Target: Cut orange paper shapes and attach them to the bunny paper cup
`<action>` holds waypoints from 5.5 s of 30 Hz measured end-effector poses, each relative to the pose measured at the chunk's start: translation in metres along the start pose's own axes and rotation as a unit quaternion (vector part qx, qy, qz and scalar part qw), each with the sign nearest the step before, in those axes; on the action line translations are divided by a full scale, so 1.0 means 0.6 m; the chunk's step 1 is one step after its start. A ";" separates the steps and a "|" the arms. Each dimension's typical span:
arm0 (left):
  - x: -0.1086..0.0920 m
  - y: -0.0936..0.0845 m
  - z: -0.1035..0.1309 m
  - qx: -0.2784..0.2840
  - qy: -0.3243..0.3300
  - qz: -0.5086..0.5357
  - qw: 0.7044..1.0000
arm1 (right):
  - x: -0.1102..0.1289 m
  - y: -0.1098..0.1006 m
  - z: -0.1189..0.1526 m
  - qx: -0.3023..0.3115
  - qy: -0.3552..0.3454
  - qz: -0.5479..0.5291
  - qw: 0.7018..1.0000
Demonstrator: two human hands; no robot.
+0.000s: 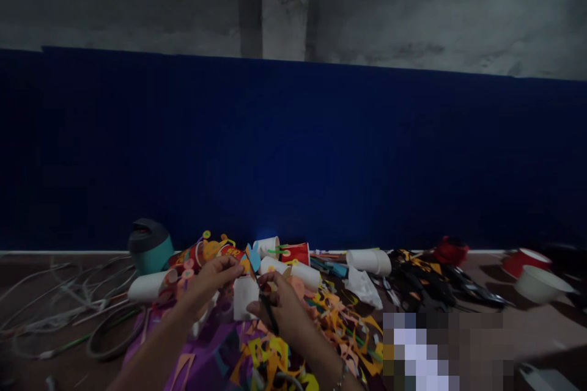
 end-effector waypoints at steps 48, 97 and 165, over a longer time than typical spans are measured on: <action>0.001 0.054 0.045 -0.091 0.017 0.166 0.982 | 0.021 0.024 0.016 0.027 -0.096 -0.059 0.993; -0.015 0.046 0.043 -0.119 0.008 0.120 0.986 | 0.016 0.025 0.018 0.017 -0.090 -0.062 0.994; 0.000 0.023 0.012 0.001 0.027 0.038 0.999 | 0.031 0.025 0.020 0.015 -0.047 -0.047 0.998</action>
Point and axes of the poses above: each hand's wrist, its own z-axis away from the middle knuckle, its own y-axis out of the palm, x = y × z, the point moved 4 cm from there along -z, towards the middle knuckle, and after that the axes turned 8 degrees about -x, right-handed, at the moved point
